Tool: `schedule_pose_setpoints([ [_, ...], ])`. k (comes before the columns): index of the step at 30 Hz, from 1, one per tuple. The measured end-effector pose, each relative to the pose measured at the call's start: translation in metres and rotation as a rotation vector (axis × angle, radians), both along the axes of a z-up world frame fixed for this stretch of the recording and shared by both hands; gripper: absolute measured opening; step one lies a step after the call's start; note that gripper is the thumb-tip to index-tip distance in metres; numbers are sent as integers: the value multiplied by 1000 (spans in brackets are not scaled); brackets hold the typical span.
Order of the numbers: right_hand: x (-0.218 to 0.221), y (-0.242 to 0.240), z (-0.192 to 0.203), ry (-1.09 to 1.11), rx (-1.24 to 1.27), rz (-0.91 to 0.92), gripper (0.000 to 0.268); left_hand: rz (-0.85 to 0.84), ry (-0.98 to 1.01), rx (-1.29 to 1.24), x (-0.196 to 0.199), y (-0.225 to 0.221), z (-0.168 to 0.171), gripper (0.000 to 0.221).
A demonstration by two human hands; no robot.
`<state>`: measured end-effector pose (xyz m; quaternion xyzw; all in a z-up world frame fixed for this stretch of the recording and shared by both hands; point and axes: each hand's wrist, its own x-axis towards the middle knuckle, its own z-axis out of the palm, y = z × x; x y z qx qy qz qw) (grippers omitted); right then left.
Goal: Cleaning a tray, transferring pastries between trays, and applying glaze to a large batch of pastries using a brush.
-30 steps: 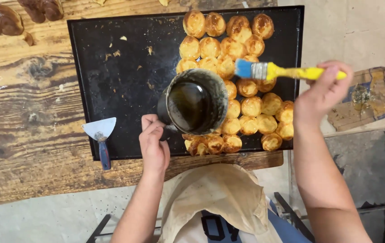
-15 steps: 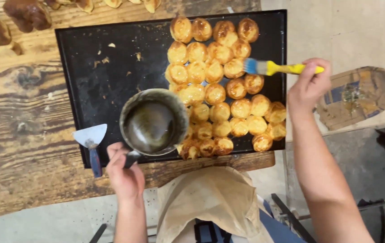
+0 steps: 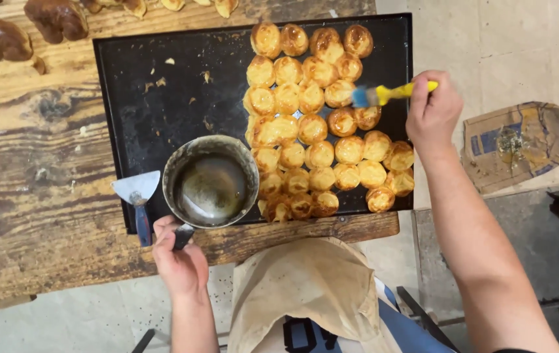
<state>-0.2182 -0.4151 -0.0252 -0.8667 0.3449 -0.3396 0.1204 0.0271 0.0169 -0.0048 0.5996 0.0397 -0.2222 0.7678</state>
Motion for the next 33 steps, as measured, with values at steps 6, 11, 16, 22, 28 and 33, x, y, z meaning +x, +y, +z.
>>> schedule_pose_setpoints([
  [6, 19, 23, -28, -134, 97, 100, 26, -2, -145, -20, -13, 9, -11, 24],
  [11, -6, 30, -8, -166, 13, 49, 27, -12, -159, -25, -20, 27, -18, 24],
  [16, 13, 124, 39, -488, 172, 43, 31, -45, -167, 5, -28, 37, -38, 24],
  [22, 86, 223, 8, -243, 407, 342, 28, -112, -160, -12, -34, 35, -60, 25],
  [28, 102, 236, 38, -60, 433, 335, 14, -106, -87, -86, -40, 37, -74, 19],
  [33, 61, 210, 33, -203, 509, 166, 31, -173, -161, 7, -38, 38, -64, 19],
])
